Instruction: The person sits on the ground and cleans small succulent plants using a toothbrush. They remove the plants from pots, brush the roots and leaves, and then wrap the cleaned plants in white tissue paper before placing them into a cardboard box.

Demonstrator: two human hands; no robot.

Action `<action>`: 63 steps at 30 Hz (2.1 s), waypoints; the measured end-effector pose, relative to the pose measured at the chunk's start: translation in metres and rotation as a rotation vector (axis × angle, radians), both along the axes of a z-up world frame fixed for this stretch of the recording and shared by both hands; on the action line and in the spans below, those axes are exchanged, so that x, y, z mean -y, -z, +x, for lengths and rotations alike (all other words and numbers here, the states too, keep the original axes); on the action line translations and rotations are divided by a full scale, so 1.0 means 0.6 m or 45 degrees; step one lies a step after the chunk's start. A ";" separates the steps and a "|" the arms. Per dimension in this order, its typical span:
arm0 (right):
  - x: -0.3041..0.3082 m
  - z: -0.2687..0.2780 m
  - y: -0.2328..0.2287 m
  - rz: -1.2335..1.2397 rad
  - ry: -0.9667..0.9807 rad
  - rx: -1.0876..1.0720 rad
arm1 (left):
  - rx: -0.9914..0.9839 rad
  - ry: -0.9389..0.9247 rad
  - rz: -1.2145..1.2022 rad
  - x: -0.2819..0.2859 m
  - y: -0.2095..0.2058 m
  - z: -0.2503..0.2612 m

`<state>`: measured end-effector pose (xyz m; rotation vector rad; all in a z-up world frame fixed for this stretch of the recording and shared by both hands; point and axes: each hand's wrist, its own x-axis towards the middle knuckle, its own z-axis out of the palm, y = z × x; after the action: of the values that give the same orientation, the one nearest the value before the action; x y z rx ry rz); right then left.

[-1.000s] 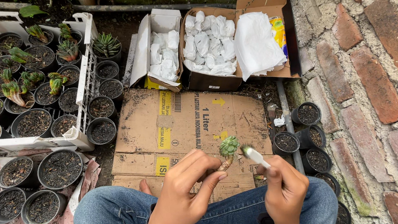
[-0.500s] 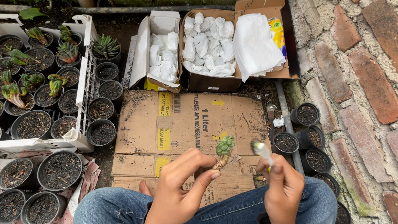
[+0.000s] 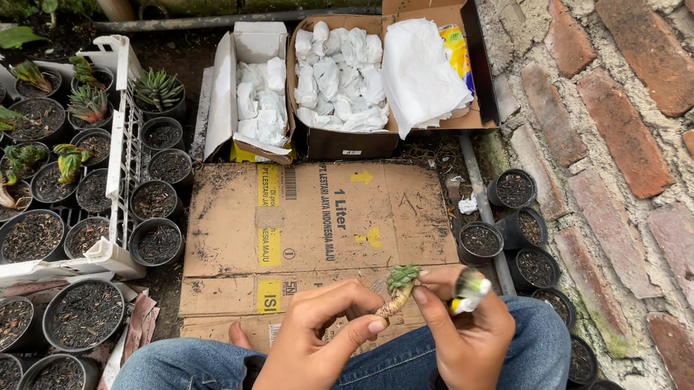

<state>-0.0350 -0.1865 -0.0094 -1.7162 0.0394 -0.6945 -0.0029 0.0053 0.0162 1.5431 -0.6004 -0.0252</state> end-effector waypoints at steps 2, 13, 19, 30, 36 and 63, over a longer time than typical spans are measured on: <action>0.004 0.002 -0.009 -0.065 -0.032 0.024 | -0.065 0.029 -0.006 -0.002 0.002 0.000; 0.007 0.009 -0.017 -0.385 -0.151 0.032 | -0.132 0.101 0.075 -0.011 0.016 0.009; -0.007 0.013 -0.005 -0.255 -0.078 0.063 | -0.284 0.158 -0.057 0.002 0.042 0.011; 0.012 0.014 0.070 -0.062 0.080 0.078 | -0.563 0.139 -0.450 0.051 0.123 0.008; 0.053 0.114 0.236 -0.029 -0.286 -0.966 | -0.609 -0.283 -0.364 0.023 0.247 0.047; 0.080 0.205 0.183 -0.719 -0.451 -0.944 | -0.575 -0.402 -0.475 0.045 0.180 0.076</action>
<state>0.0882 -0.2342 -0.1190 -2.3651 0.0553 0.2498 0.0425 -0.0220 -0.0920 1.1976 0.0045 -0.0191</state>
